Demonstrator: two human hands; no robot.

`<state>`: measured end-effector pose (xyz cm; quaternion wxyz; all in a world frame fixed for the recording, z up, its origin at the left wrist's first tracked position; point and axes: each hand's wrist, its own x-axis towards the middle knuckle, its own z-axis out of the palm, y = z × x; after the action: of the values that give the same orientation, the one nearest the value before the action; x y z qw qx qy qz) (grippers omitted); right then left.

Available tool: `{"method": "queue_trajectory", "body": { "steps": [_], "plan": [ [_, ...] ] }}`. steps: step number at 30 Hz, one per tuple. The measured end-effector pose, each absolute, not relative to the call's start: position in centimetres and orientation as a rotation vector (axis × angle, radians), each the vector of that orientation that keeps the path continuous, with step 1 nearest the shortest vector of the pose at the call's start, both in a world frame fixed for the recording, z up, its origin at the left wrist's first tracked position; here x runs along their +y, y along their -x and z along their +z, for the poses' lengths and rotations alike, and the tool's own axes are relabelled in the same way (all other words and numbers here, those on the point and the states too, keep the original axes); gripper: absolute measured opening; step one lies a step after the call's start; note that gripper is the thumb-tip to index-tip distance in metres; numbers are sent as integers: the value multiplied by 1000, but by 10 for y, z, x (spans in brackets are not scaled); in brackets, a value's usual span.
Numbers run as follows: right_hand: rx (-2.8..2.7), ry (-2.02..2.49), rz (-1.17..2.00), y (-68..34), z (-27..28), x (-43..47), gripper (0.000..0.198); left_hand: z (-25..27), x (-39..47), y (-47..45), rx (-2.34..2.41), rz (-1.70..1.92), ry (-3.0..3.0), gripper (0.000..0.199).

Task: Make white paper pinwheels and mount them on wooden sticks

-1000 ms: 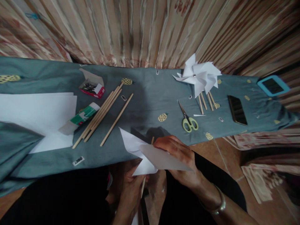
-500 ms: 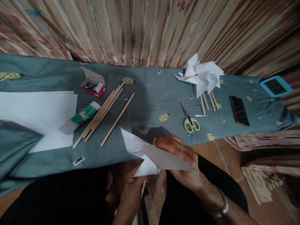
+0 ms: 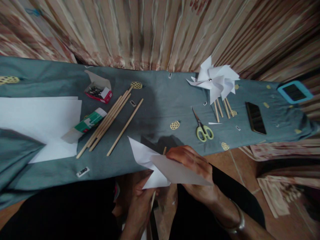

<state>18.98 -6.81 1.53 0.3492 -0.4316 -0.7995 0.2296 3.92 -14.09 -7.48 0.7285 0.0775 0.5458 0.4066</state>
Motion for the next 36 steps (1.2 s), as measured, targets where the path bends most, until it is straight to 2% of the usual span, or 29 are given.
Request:
{"method": "queue_trajectory", "body": {
  "steps": [5,10,16,22,28,36],
  "plan": [
    [-2065,1105,576,-189,16,-67,22,-76,-142,-39,1226,884,-165,45],
    [-2071,1104,574,-189,16,-67,23,-73,-141,-39,1199,906,-208,32],
    [-2069,1093,593,-190,18,-67,22,-75,-142,-41,1223,919,-197,38],
    [-2082,1115,606,-190,19,-67,24,-72,-140,-41,1198,924,-235,28],
    [-2055,1109,605,-189,19,-66,22,-69,-138,-41,1211,921,-207,28],
    [-1703,1424,848,-183,7,-66,12,-74,-140,-38,1322,908,-279,25]
  ]
}}
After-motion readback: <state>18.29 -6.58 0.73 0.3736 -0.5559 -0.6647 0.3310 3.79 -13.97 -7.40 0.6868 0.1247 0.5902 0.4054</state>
